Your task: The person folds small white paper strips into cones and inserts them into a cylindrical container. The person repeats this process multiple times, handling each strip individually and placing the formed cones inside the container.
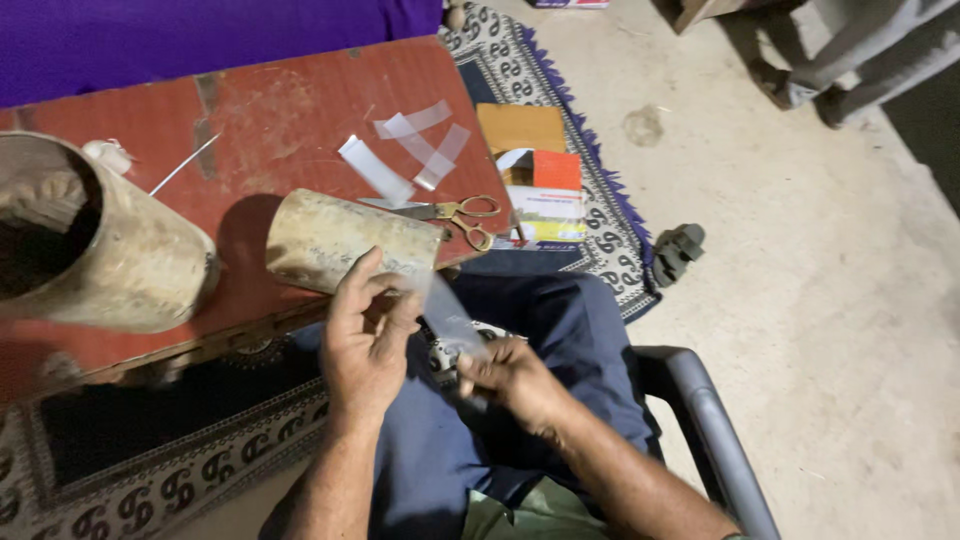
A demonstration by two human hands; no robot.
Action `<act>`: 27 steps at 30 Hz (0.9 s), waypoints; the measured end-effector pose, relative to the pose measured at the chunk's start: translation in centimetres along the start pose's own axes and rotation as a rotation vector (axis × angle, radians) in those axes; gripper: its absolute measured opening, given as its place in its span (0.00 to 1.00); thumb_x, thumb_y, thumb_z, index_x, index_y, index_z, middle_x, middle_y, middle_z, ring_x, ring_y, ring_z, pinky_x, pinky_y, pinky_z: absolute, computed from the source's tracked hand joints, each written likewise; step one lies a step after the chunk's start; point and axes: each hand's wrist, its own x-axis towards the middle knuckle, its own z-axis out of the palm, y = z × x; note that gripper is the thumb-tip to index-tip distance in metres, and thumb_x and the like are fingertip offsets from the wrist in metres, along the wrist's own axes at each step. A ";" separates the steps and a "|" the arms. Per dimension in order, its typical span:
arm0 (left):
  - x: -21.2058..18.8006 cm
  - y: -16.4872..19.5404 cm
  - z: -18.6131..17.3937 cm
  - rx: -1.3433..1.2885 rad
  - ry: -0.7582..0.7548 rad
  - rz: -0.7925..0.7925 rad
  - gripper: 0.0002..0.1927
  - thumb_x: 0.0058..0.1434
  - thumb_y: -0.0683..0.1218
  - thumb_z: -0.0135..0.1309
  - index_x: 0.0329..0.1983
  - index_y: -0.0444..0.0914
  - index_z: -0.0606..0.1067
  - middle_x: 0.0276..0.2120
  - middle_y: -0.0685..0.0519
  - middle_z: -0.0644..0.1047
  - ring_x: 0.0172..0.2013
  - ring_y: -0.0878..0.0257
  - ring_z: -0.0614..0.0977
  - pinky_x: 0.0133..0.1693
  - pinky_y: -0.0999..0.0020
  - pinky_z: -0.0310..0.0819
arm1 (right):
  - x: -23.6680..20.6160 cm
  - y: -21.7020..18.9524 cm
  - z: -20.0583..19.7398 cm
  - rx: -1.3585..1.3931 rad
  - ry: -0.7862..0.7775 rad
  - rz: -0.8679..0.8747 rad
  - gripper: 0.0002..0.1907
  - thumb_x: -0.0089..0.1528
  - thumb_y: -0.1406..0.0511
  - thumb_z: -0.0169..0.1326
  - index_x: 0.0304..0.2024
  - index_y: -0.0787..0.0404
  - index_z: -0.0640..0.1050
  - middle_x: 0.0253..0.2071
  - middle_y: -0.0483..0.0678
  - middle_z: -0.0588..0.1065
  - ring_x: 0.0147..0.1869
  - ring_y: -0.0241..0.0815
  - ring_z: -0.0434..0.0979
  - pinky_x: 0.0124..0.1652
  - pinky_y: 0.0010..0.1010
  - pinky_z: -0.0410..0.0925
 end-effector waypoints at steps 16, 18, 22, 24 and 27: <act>-2.3 0.4 1.1 0.089 -0.415 -0.056 0.08 0.61 0.38 0.59 0.44 0.33 0.81 0.27 0.53 0.84 0.25 0.72 0.81 0.28 0.75 0.77 | -3.5 -3.0 0.7 -0.048 0.118 -0.431 0.06 0.67 0.69 0.58 0.43 0.67 0.79 0.39 0.43 0.78 0.42 0.30 0.75 0.42 0.23 0.70; -2.4 0.8 0.8 0.060 -0.409 0.021 0.08 0.62 0.38 0.59 0.45 0.33 0.80 0.30 0.53 0.84 0.29 0.72 0.82 0.31 0.75 0.78 | -3.4 -2.7 1.2 -0.069 0.190 -0.434 0.05 0.66 0.69 0.58 0.42 0.67 0.80 0.37 0.43 0.79 0.39 0.29 0.74 0.39 0.22 0.69; -2.5 1.5 0.1 0.001 -0.435 0.068 0.05 0.65 0.37 0.59 0.43 0.33 0.80 0.33 0.53 0.82 0.31 0.73 0.80 0.32 0.76 0.76 | -3.4 -2.5 1.8 -0.067 0.261 -0.433 0.07 0.65 0.68 0.60 0.42 0.67 0.81 0.34 0.42 0.78 0.35 0.28 0.72 0.34 0.21 0.66; -2.7 1.9 -0.1 0.006 -0.423 0.040 0.04 0.64 0.36 0.58 0.41 0.33 0.81 0.32 0.53 0.82 0.29 0.72 0.79 0.30 0.76 0.74 | -3.7 -2.5 1.8 -0.033 0.242 -0.419 0.09 0.65 0.68 0.61 0.45 0.67 0.82 0.34 0.42 0.78 0.33 0.28 0.70 0.32 0.21 0.65; -2.6 2.3 -0.3 0.064 -0.378 0.139 0.06 0.61 0.33 0.57 0.40 0.33 0.81 0.35 0.53 0.82 0.31 0.71 0.82 0.33 0.76 0.77 | -3.7 -2.4 1.5 0.000 0.203 -0.432 0.11 0.65 0.67 0.61 0.48 0.67 0.82 0.35 0.43 0.79 0.33 0.29 0.72 0.32 0.22 0.66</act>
